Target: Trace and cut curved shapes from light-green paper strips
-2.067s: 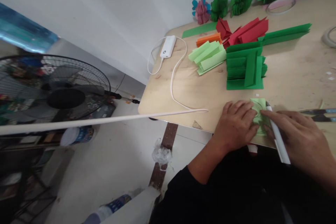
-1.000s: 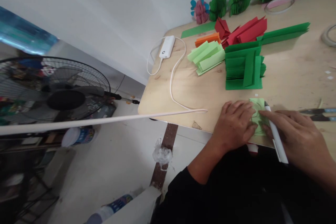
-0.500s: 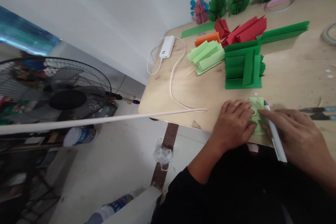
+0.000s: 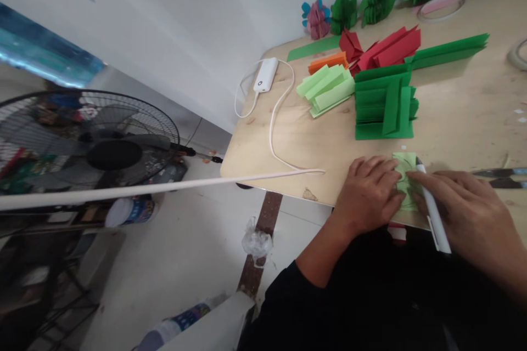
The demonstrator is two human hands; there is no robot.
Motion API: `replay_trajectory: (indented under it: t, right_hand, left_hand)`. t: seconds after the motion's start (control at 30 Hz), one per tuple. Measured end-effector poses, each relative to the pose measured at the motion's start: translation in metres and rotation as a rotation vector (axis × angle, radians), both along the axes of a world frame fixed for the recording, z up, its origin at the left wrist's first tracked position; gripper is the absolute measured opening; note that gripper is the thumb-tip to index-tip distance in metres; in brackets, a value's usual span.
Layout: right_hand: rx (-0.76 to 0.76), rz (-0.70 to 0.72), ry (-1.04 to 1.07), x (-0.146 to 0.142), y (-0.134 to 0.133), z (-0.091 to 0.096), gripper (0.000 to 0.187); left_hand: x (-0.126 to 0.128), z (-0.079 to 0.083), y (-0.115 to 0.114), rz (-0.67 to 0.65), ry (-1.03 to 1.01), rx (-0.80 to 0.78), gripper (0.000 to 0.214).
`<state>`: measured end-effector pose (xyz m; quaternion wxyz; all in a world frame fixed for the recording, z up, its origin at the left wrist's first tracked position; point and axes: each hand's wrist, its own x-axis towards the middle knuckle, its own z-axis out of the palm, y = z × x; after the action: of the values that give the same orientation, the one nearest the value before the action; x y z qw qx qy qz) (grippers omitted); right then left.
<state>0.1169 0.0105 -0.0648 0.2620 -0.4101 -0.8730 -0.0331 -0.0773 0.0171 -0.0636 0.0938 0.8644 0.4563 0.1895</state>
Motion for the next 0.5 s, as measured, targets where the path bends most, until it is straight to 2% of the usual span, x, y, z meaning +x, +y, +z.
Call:
replay_trajectory:
  t: [0.2, 0.5]
  right_hand:
    - [-0.001, 0.014, -0.009, 0.0002, 0.0002, -0.0037, 0.051]
    - [0.034, 0.036, -0.004, 0.0007, 0.0003, -0.0008, 0.043]
  left_hand:
    - [0.0005, 0.0009, -0.0005, 0.011, -0.001, 0.000, 0.034]
    - [-0.0006, 0.0001, 0.0006, 0.002, 0.001, 0.006, 0.035]
